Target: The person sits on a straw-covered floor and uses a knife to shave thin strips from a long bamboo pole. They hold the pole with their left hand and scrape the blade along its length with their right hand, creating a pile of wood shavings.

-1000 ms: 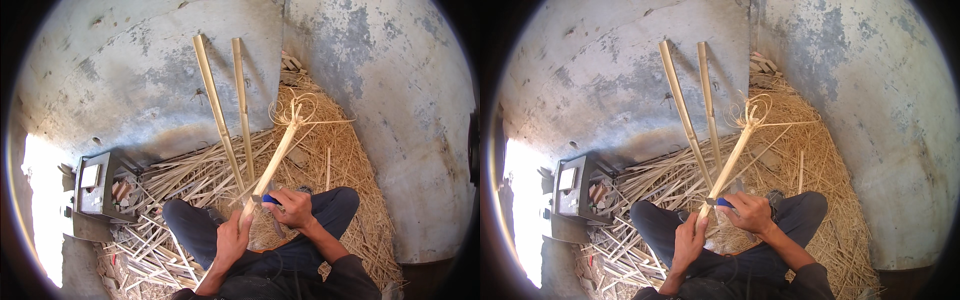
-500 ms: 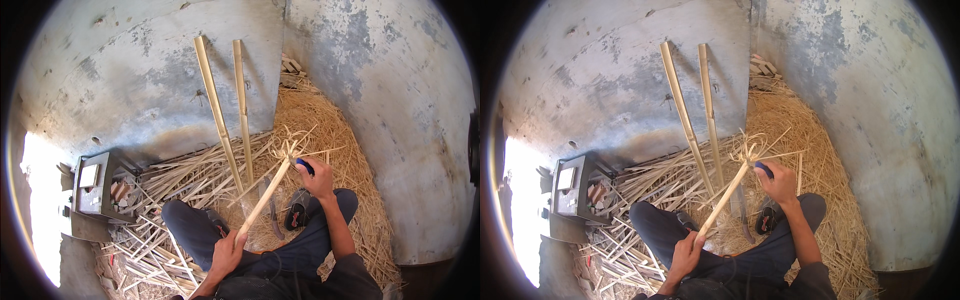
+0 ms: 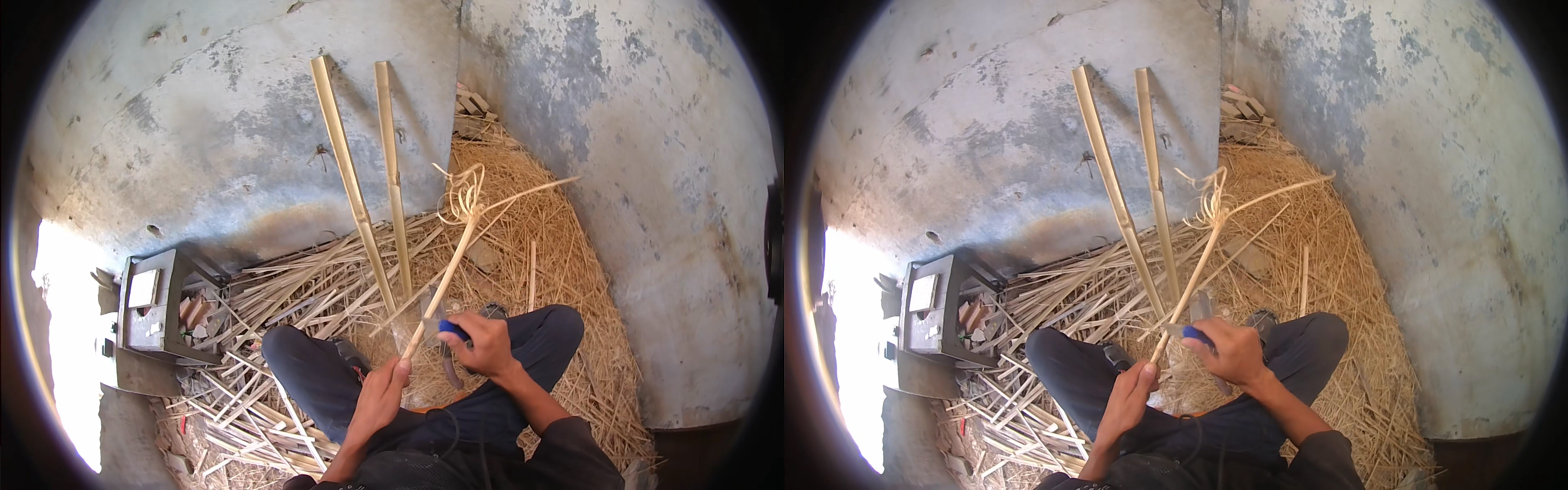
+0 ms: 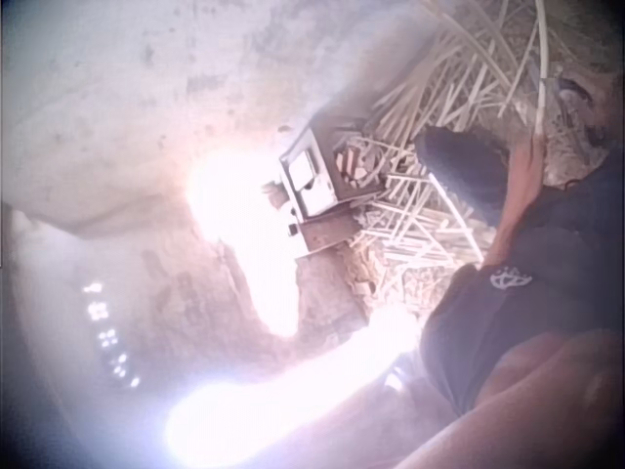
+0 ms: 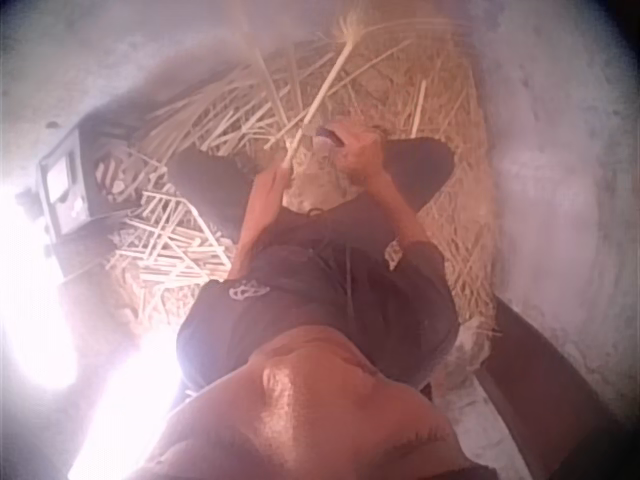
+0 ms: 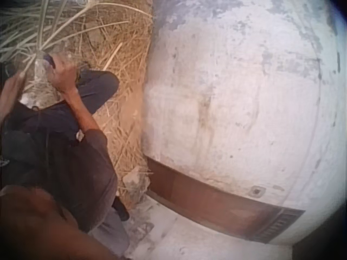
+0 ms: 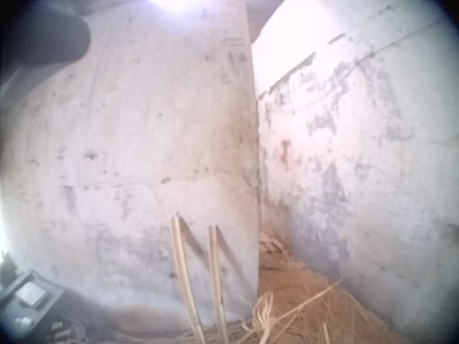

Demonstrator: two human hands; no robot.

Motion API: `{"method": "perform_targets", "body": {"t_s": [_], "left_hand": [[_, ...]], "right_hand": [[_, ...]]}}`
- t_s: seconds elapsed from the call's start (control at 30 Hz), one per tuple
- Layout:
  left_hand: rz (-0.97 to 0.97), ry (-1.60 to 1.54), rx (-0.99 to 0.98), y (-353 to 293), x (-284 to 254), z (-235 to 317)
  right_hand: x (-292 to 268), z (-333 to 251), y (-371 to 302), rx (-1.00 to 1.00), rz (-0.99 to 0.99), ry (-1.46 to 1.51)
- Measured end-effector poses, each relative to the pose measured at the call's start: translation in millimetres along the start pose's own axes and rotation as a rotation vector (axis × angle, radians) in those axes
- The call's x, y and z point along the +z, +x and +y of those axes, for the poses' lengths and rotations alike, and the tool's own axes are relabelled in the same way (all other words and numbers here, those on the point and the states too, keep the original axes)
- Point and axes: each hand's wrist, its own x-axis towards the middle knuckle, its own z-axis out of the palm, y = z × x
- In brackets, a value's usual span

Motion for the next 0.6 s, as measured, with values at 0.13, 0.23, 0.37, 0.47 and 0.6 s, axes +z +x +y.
{"method": "perform_targets", "body": {"t_s": [0.13,0.23,0.37,0.47,0.6], "left_hand": [[0.023,0.040,0.045,6.6,0.9,16.3],[0.077,0.104,0.059,8.8,4.8,25.4],[0.155,0.191,0.087,9.2,9.0,28.1],[0.174,0.192,0.092,9.1,9.9,29.3],[0.153,0.203,0.073,8.3,7.4,26.4]], "right_hand": [[7.0,-17.3,-2.8,-0.026,-0.002,-0.008],[11.5,-21.5,-2.8,-0.040,0.007,-0.013],[10.4,-27.5,0.4,-0.037,0.007,-0.027],[8.0,-29.0,0.7,-0.028,0.001,-0.053],[2.8,-19.4,5.0,0.026,0.068,-0.115]]}}
